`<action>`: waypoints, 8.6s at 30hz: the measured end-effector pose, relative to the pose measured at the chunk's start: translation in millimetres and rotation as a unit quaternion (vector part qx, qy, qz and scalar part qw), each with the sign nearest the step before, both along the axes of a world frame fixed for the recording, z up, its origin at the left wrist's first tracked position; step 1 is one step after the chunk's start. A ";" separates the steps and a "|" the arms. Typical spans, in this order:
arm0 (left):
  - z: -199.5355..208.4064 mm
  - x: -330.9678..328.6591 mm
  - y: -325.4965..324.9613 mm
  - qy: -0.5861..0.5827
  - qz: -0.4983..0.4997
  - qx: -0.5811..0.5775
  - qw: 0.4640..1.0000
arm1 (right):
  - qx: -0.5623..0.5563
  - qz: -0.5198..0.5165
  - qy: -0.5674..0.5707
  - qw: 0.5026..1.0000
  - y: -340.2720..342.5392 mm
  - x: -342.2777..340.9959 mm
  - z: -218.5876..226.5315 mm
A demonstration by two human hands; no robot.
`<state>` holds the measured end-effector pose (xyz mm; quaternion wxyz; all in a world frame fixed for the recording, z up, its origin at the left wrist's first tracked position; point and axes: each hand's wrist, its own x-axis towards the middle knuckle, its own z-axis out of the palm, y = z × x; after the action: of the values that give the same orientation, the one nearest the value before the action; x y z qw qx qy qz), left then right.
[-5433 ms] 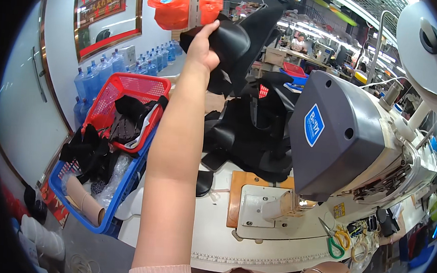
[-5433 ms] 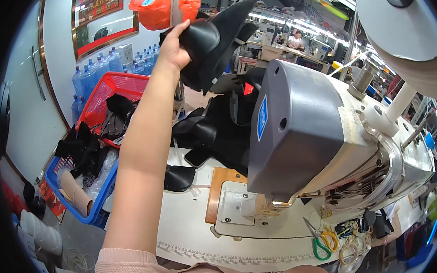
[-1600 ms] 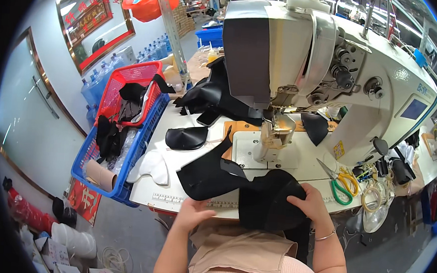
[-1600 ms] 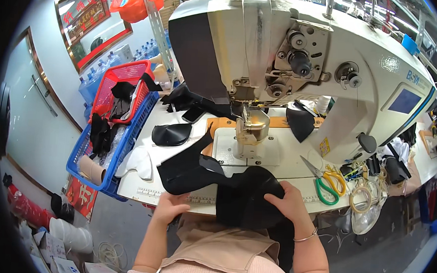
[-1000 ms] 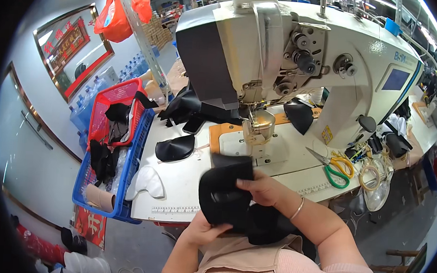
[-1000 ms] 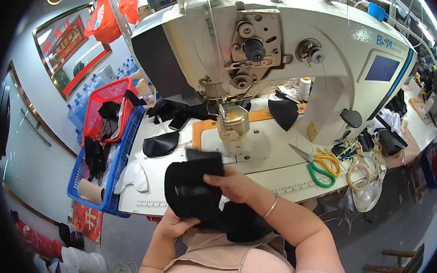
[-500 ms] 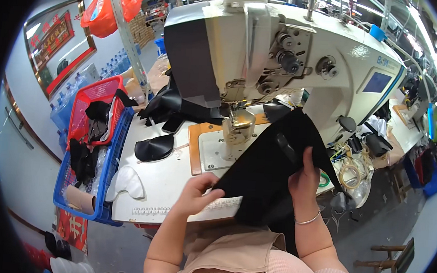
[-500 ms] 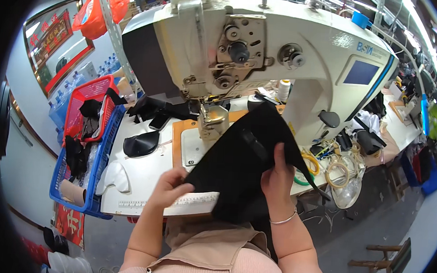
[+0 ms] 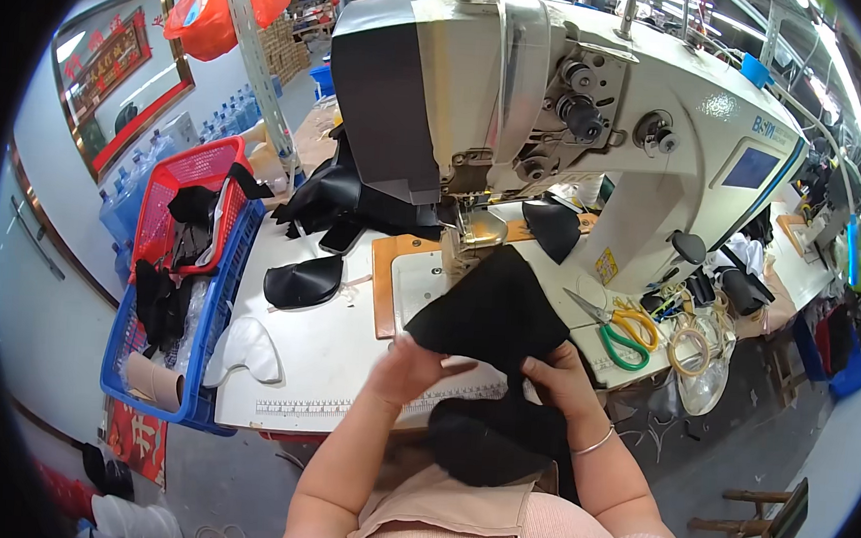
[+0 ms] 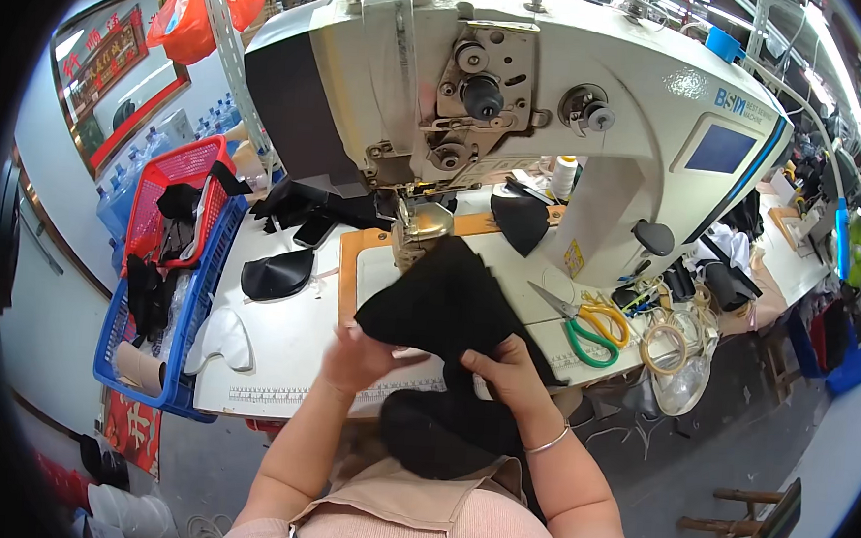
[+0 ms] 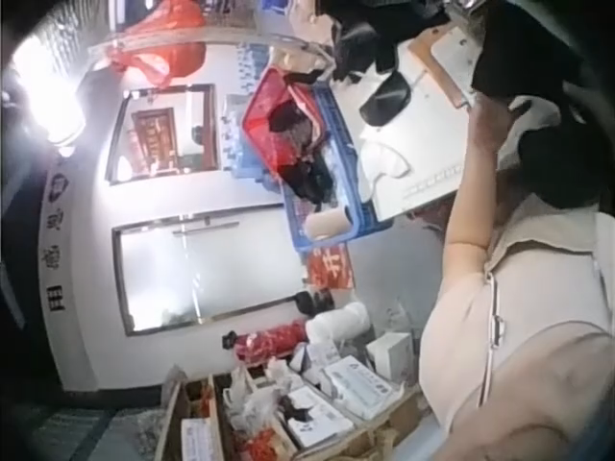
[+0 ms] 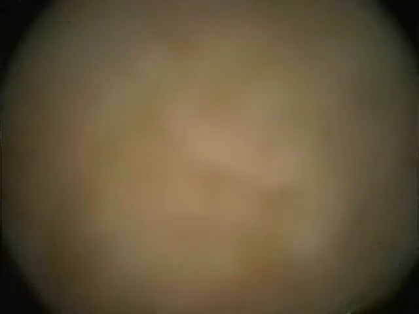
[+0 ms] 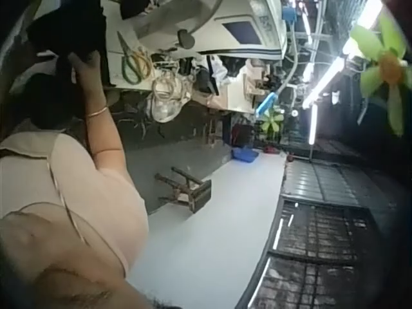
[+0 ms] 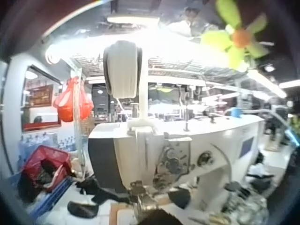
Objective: Stitch black shoe components together using an industrial sewing machine.
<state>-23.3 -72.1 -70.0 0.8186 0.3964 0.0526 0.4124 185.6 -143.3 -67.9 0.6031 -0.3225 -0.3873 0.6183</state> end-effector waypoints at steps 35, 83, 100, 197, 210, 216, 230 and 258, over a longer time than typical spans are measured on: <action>-21.3 -59.3 -22.3 0.325 0.108 -0.038 0.939 | 0.084 -0.323 -0.455 0.826 -29.7 -11.0 -23.3; -14.6 20.6 -104.3 0.328 0.037 0.398 0.856 | 0.148 -0.505 -0.134 0.840 -33.7 28.1 79.2; 18.9 -131.7 131.9 0.674 0.338 0.436 0.492 | -0.109 -0.288 -0.063 0.949 -9.5 49.0 -36.9; 34.6 -40.5 -81.8 0.344 0.251 0.406 0.809 | 0.299 0.177 -0.462 0.816 -27.5 -39.9 85.9; 45.6 -38.1 -70.1 0.367 0.344 0.596 0.627 | 0.498 0.079 -0.663 0.553 -37.3 -45.3 80.2; 35.4 -40.2 -64.9 0.370 0.359 0.648 0.561 | 0.473 0.044 -0.596 0.647 -26.9 -49.1 49.8; 97.2 -88.8 -77.8 -0.097 0.337 -0.074 0.933 | 0.099 -0.345 0.014 0.933 -77.7 131.4 10.1; 3.5 -74.7 -19.4 0.541 -0.173 0.428 0.703 | 0.124 0.012 -0.860 0.495 43.8 26.3 4.8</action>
<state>-98.1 -91.6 -66.5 0.4487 0.8613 0.2345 -0.0431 211.9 -99.5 -63.1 -0.0016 -0.6119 -0.7908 -0.0119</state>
